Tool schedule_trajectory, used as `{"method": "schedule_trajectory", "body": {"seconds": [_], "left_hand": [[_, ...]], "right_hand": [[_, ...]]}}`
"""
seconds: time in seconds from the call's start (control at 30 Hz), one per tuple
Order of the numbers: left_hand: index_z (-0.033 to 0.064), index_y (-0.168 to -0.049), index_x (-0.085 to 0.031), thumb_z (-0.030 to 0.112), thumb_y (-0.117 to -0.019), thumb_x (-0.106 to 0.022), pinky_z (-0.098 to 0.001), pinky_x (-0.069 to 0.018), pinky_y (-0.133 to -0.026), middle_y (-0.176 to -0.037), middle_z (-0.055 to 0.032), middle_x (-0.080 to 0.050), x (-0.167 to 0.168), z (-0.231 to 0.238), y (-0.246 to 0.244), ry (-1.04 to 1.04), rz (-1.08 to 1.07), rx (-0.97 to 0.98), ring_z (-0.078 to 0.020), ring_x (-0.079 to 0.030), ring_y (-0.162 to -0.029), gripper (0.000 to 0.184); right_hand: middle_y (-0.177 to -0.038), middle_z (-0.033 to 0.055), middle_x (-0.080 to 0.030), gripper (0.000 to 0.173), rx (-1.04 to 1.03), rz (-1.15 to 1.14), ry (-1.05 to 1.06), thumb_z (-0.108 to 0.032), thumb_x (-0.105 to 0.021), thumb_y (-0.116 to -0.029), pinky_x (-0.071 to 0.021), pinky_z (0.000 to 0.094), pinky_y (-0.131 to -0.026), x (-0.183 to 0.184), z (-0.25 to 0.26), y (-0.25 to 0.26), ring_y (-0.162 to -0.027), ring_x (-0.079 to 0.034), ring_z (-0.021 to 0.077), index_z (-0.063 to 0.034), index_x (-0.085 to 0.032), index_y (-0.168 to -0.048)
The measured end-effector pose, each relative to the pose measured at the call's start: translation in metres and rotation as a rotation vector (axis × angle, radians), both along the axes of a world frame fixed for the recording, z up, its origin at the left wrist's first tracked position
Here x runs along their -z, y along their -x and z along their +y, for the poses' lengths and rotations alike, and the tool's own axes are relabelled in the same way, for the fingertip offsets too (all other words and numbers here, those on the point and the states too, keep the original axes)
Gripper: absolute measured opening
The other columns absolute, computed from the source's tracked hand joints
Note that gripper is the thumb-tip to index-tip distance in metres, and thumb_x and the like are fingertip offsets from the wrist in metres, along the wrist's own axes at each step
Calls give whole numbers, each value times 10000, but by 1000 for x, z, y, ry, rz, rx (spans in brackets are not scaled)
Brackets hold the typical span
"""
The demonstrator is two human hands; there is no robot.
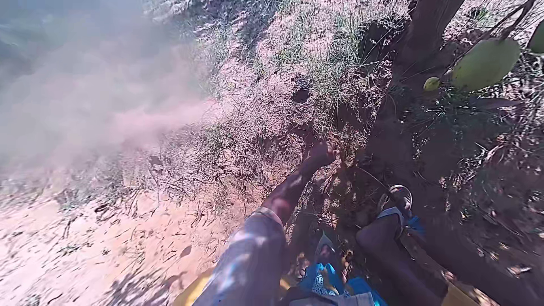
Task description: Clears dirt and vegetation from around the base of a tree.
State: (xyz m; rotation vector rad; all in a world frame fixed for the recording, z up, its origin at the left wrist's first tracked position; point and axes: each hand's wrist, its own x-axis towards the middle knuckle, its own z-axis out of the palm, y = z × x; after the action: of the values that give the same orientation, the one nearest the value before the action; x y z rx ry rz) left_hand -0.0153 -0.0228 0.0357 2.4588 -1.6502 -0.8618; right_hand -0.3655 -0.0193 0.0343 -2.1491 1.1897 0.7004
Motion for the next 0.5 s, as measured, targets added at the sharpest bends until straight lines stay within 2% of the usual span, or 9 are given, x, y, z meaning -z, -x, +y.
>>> {"method": "schedule_trajectory", "body": {"seconds": [0.07,0.13,0.2,0.23,0.3,0.33,0.4,0.47,0.5], "left_hand": [[-32,-1276,-638,218,-1069,-529,-651,-483,-989,-1283,-288,-639,17,-21,11,198,7,40,-458,-625,-1200,342],[-18,-1419,-551,207,-1059,-538,-598,-462,-1073,-1468,-265,-522,27,-52,30,217,44,-22,-427,-575,-1298,424],[24,-1518,-465,226,-1065,-533,-560,-439,-1121,-1526,-243,-491,37,-71,49,164,63,-114,-403,-537,-1363,501],[0,-1506,-471,195,-1055,-538,-560,-425,-1132,-1497,-251,-521,39,-73,55,120,86,-177,-401,-528,-1372,496],[-79,-1383,-552,144,-1051,-519,-560,-428,-1127,-1414,-283,-575,41,-70,57,39,102,-246,-409,-539,-1352,401],[-114,-1333,-573,99,-1056,-502,-529,-394,-1149,-1405,-299,-571,33,-65,58,29,128,-231,-404,-520,-1361,357],[-146,-1335,-557,48,-1082,-448,-472,-330,-1189,-1431,-310,-541,4,-52,62,-9,177,-212,-394,-480,-1392,337],[-125,-1352,-552,80,-1087,-447,-503,-354,-1177,-1435,-305,-542,-4,-49,52,-37,178,-239,-401,-491,-1392,351],[-126,-1347,-556,103,-1091,-454,-513,-359,-1167,-1421,-313,-550,4,-47,41,-12,168,-202,-412,-501,-1380,358]], "right_hand": [[-1139,331,-662,581,88,13,-71,-408,-495,-1086,-493,647,-903,-5,3,14,-1085,-650,509,34,-454,-1461],[-1133,312,-658,544,151,26,-121,-406,-487,-1090,-492,625,-913,-8,-3,20,-1087,-650,482,28,-483,-1418],[-1146,302,-655,532,176,31,-145,-406,-473,-1096,-492,619,-921,-6,-6,20,-1087,-651,469,19,-486,-1414],[-1140,295,-657,524,176,30,-148,-408,-474,-1095,-494,616,-917,-3,-6,18,-1082,-653,463,14,-490,-1406],[-1120,291,-665,526,163,12,-139,-411,-482,-1092,-496,610,-912,-1,-4,16,-1073,-658,457,13,-501,-1402],[-1116,292,-666,530,163,0,-135,-414,-482,-1092,-492,609,-912,-3,-5,16,-1070,-656,459,17,-508,-1398],[-1112,299,-667,541,192,-36,-118,-416,-496,-1086,-482,625,-914,-7,-8,19,-1064,-653,469,30,-523,-1393],[-1087,312,-667,533,248,-113,-73,-385,-518,-1083,-484,636,-899,-11,-12,20,-1032,-656,480,44,-523,-1399],[-1063,322,-664,513,284,-176,-39,-360,-530,-1082,-485,644,-877,-13,-15,19,-998,-659,488,59,-532,-1379]]}}
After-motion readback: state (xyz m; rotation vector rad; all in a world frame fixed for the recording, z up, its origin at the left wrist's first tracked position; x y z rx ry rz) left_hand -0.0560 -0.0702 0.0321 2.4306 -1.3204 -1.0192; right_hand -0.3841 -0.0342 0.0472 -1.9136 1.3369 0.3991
